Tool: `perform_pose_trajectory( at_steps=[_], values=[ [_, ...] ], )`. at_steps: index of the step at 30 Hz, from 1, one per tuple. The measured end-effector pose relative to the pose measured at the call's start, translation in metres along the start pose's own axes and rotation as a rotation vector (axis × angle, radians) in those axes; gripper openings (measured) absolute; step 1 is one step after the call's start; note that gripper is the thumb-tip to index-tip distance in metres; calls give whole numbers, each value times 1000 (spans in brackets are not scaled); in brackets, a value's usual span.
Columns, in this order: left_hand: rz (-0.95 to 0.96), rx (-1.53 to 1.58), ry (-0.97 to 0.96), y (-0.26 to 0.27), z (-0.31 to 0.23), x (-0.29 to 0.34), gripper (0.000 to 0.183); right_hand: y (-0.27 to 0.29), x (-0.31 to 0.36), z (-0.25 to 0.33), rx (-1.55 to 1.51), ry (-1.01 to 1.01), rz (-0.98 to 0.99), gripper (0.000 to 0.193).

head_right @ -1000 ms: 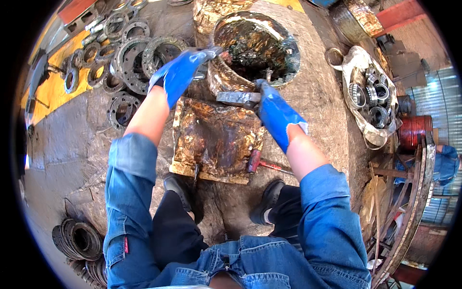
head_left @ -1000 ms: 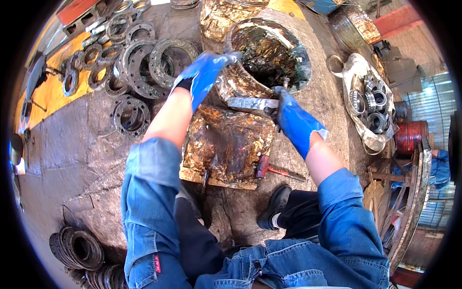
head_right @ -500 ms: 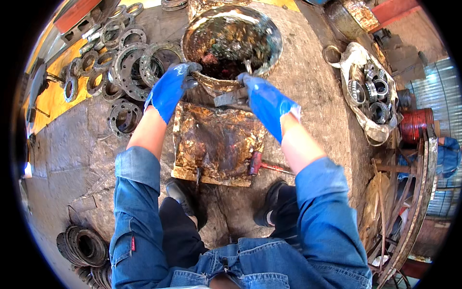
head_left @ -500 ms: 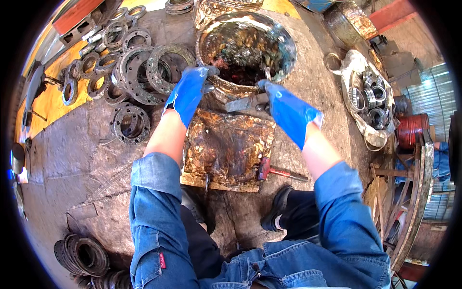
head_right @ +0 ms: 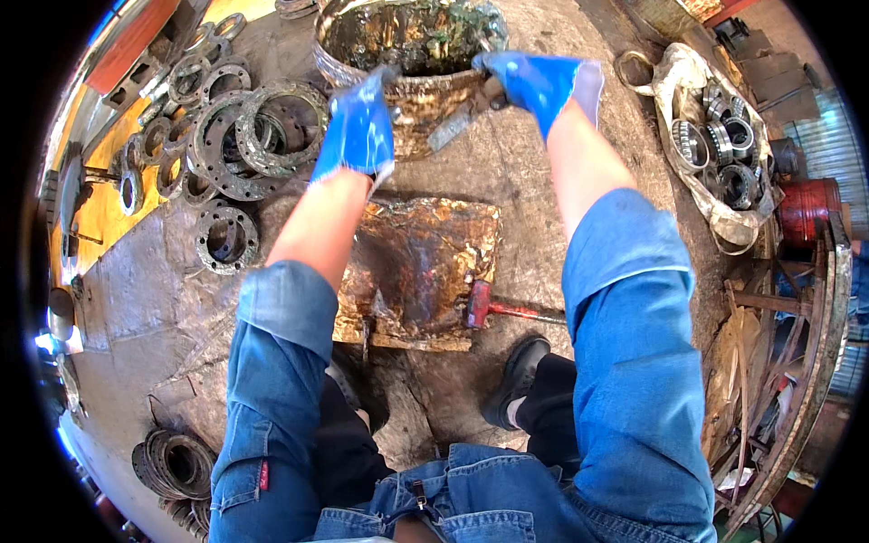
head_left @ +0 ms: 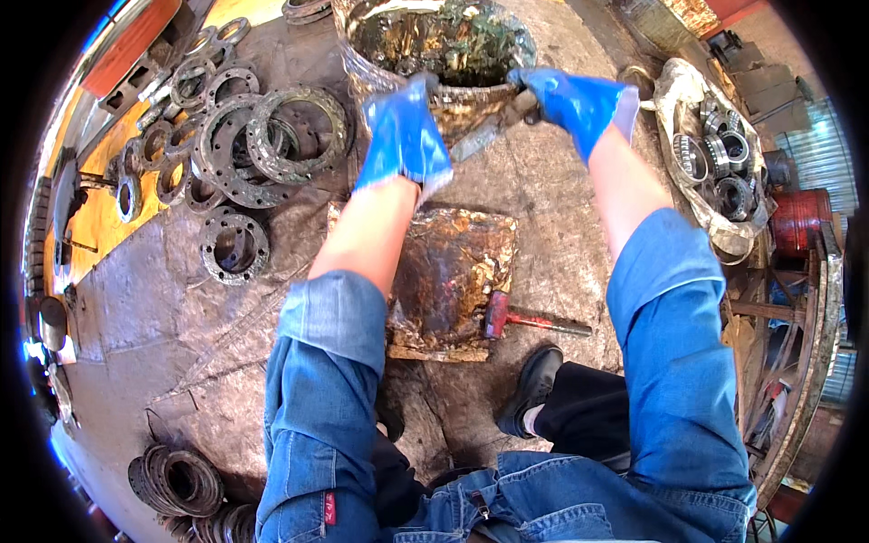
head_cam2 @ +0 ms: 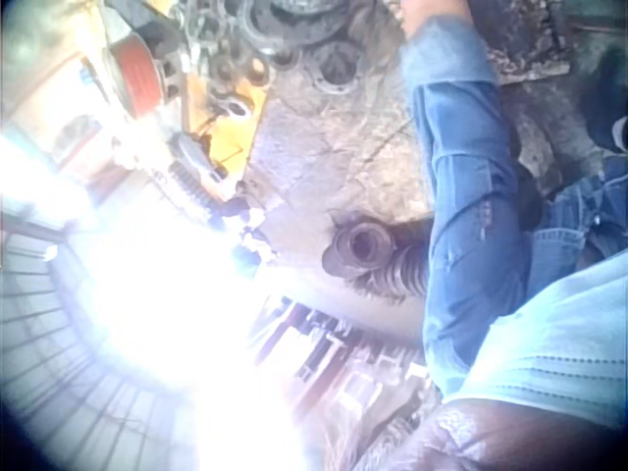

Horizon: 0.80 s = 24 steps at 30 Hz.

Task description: The person, wearing blue gloves, picks up clutch plates and uses a putty knife to spread thick dark grease over their surfaces before setting them aside.

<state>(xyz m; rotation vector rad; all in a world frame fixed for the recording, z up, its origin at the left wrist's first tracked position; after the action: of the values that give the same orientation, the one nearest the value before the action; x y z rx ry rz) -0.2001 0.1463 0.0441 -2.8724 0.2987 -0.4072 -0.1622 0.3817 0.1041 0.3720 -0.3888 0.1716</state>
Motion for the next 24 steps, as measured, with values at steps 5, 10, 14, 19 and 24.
perform_pose_trajectory(
  at_steps=[5, 10, 14, 19, 24],
  values=[
    [223, -68, 20, -2, -24, 31, 38, -10, 25, 1, -83, 77, -76, 35],
    [470, -179, -46, 59, -24, 33, 39, -25, 58, -23, 63, 83, 97, 44],
    [357, -616, 202, 115, -20, 85, 53, -36, 103, -118, -329, -427, -94, 34],
    [28, -786, 662, 244, 102, 138, 44, -104, 129, -290, -747, -730, -300, 29],
    [84, -560, 691, 273, 172, 186, 36, -122, 114, -289, -632, -830, -376, 33]
  ],
)
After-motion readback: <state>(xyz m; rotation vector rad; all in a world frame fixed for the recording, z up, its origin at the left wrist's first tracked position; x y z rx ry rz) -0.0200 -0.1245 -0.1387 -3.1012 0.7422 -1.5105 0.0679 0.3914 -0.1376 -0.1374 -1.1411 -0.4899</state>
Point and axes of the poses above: each hand's wrist, its own x-axis away from the middle knuckle, its own y-axis out of the back of the hand, z = x × y, the point moved 4 cm from there along -x, towards the middle knuckle, and after that the axes turned 9 degrees about z, right-handed, at the moved point
